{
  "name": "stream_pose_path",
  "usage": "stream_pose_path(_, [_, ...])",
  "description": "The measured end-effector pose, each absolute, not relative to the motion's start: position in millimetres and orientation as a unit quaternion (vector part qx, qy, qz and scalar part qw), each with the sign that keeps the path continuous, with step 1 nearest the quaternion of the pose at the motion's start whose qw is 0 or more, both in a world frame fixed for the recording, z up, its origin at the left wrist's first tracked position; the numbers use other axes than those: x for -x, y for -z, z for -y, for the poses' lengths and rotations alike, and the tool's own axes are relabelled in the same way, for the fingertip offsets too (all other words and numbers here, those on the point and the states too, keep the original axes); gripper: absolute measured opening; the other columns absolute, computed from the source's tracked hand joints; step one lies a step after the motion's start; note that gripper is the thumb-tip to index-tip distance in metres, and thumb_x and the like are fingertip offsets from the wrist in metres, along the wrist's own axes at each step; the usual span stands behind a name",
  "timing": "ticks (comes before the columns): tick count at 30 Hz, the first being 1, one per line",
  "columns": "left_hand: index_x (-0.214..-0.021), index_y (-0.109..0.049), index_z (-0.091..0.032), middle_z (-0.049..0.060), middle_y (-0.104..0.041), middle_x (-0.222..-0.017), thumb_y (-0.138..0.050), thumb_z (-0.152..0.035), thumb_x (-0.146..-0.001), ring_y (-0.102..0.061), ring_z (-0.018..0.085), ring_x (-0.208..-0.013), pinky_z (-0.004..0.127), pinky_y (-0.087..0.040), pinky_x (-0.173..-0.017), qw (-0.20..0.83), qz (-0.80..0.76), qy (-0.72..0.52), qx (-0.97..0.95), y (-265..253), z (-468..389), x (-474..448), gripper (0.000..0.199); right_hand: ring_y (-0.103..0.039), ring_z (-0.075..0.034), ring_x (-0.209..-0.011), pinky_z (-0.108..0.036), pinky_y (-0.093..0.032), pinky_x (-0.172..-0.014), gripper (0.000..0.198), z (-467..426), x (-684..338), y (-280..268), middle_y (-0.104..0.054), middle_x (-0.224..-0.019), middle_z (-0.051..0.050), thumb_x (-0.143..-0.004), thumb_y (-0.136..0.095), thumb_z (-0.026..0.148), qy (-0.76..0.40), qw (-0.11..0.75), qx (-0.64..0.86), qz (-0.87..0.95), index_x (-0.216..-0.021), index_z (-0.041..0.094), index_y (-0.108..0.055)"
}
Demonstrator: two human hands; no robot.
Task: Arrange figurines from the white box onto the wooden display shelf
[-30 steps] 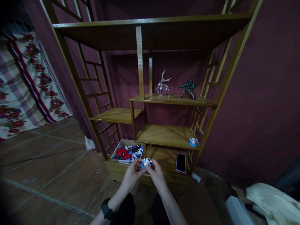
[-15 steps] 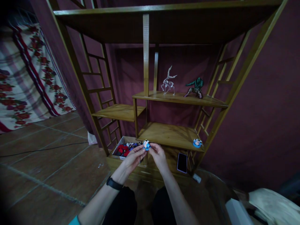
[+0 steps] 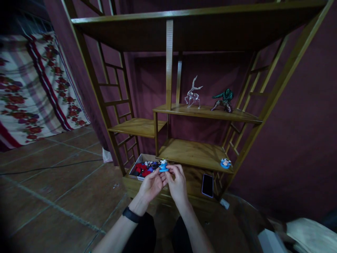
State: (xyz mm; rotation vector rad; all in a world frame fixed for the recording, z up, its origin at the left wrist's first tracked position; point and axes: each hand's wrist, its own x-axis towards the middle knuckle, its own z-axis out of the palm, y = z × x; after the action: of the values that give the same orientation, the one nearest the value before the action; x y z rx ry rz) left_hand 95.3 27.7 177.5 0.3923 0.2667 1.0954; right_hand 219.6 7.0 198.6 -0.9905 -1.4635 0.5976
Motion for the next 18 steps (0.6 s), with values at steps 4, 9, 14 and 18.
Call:
stream_pose_path(4, [-0.1,-0.059,-0.01,0.011,-0.062,-0.1,-0.046,-0.023,-0.084,-0.058,0.017,-0.094,0.032,-0.043,-0.087,0.831,-0.103,-0.518,-0.172,-178,-21,-95,0.025,-0.056,-0.016,-0.088,-0.031,-0.046,-0.08,0.016,0,-216,-202,-0.056,-0.095,-0.003,-0.08,-0.05,0.025,-0.253,0.598,0.426,0.629,-0.092,0.023,-0.06])
stream_pose_path(9, [-0.102,-0.059,-0.012,0.01,-0.062,-0.1,-0.05,-0.024,-0.082,-0.058,0.017,-0.094,0.032,-0.043,-0.086,0.811,-0.121,-0.542,-0.185,-178,-11,-100,0.025,-0.056,-0.017,-0.09,-0.032,-0.045,-0.081,0.019,6,-216,-195,-0.057,-0.098,-0.005,-0.081,-0.048,0.03,-0.251,0.604,0.437,0.618,-0.094,0.023,-0.061])
stream_pose_path(14, [-0.103,-0.059,-0.018,0.005,-0.063,-0.098,-0.063,-0.016,-0.072,-0.059,0.012,-0.084,0.027,-0.044,-0.081,0.725,-0.189,-0.622,-0.229,-178,-3,-107,0.032,-0.055,-0.018,-0.094,-0.033,-0.045,-0.083,0.024,9,-217,-189,-0.058,-0.103,-0.006,-0.081,-0.048,0.033,-0.279,0.601,0.441,0.605,-0.099,0.023,-0.061])
stream_pose_path(18, [-0.106,-0.057,-0.02,0.004,-0.062,-0.102,-0.071,-0.014,-0.062,-0.059,0.012,-0.085,0.025,-0.043,-0.081,0.638,-0.262,-0.666,-0.285,-180,2,-109,0.047,-0.056,-0.019,-0.095,-0.034,-0.044,-0.085,0.027,11,-217,-185,-0.06,-0.105,-0.006,-0.081,-0.049,0.034,-0.32,0.595,0.437,0.594,-0.102,0.023,-0.06])
